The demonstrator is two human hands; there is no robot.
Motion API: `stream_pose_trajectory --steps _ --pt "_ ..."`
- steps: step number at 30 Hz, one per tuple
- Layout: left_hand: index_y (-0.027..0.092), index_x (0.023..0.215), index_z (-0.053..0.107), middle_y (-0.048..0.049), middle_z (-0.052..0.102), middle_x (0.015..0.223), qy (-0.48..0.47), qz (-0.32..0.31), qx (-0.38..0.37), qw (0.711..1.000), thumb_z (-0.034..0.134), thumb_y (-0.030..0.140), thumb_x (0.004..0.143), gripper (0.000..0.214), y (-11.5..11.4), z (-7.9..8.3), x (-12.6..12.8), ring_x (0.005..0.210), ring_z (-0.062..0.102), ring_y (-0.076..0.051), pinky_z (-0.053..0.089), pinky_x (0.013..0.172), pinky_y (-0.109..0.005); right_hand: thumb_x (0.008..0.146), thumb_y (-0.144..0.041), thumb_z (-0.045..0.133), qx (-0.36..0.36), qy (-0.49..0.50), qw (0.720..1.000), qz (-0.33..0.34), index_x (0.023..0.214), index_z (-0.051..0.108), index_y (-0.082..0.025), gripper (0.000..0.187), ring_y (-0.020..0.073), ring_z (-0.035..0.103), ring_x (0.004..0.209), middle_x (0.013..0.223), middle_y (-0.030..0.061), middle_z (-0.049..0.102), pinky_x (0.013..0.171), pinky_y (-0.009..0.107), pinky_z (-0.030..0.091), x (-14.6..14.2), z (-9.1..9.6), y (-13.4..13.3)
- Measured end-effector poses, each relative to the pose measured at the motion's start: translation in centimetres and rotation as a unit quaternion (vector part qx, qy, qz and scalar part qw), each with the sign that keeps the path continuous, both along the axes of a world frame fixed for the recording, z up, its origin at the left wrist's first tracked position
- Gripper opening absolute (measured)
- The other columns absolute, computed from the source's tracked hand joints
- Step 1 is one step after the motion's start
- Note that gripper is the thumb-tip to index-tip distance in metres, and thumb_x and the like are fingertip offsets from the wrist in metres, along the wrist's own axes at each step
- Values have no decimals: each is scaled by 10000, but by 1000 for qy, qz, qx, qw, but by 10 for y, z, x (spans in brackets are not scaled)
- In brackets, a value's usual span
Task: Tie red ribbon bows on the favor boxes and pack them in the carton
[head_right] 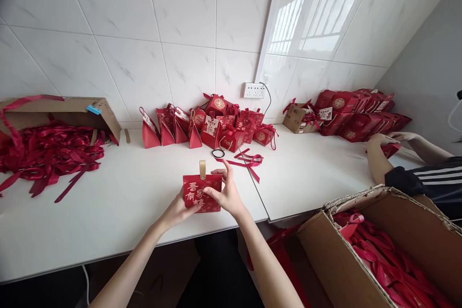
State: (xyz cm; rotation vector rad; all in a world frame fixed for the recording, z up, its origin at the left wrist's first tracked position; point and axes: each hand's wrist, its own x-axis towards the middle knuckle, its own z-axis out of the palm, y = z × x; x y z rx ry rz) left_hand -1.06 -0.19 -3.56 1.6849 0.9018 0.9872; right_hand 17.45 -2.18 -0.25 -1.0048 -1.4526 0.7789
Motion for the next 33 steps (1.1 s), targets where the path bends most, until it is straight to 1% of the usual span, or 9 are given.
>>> stream_pose_trajectory --steps 3,5,7,10,12,17,23,29,33 --pt "208 1193 442 -127 595 1151 27 31 16 999 705 353 700 577 -10 1 -6 1035 606 -271 502 876 -463 731 -440 681 -64 50 996 21 1051 540 -209 419 196 634 815 900 44 644 768 372 525 9 -8 -5" --pt "221 1262 377 -134 547 1207 13 85 43 995 705 368 695 671 -19 13 -4 1080 583 -270 505 888 -442 751 -510 637 -75 102 992 2 927 563 -211 355 208 639 796 858 49 660 731 376 531 12 -12 -10" --pt "240 1322 307 -144 485 1279 -39 115 71 990 694 391 701 747 -33 30 2 1128 555 -274 518 883 -409 743 -555 627 -60 193 979 -18 919 559 -228 378 221 647 824 884 56 670 749 395 530 12 -13 -18" --pt "255 1323 324 -136 487 1279 -93 87 127 984 688 398 707 730 -56 57 14 1089 576 -270 554 811 -353 693 -545 685 -41 314 948 -15 889 573 -254 368 242 656 884 879 47 677 807 425 522 9 -6 -31" --pt "247 1269 395 -127 539 1209 -86 77 199 973 722 367 677 687 -68 70 20 1045 596 -275 560 788 -354 679 -544 697 -37 325 945 0 856 565 -273 350 260 639 973 887 36 669 853 446 509 8 3 -39" --pt "245 1264 408 -129 570 1171 -83 74 329 938 770 304 634 729 -78 78 27 1075 589 -311 538 850 -435 693 -608 651 -22 341 939 23 850 505 -307 369 275 601 1086 891 9 645 899 487 497 14 23 -49" --pt "257 1249 423 -130 572 1166 -117 93 288 946 750 465 646 717 -79 80 30 1077 591 -323 536 853 -448 676 -595 671 -29 286 958 -7 886 524 -298 393 296 613 1066 930 36 675 854 480 521 17 35 -55" --pt "290 1386 295 -106 556 1206 -76 84 253 961 716 437 680 835 -87 87 32 1061 586 -310 511 908 -453 661 -512 719 -97 345 933 -18 824 617 -244 330 231 681 724 823 46 712 636 354 574 10 25 -54" --pt "254 1342 365 -110 580 1172 -114 117 195 967 674 535 689 775 -83 87 29 1008 614 -288 555 833 -389 681 -534 699 -99 354 930 -14 772 617 -241 318 203 663 630 743 32 704 558 313 557 7 20 -59"
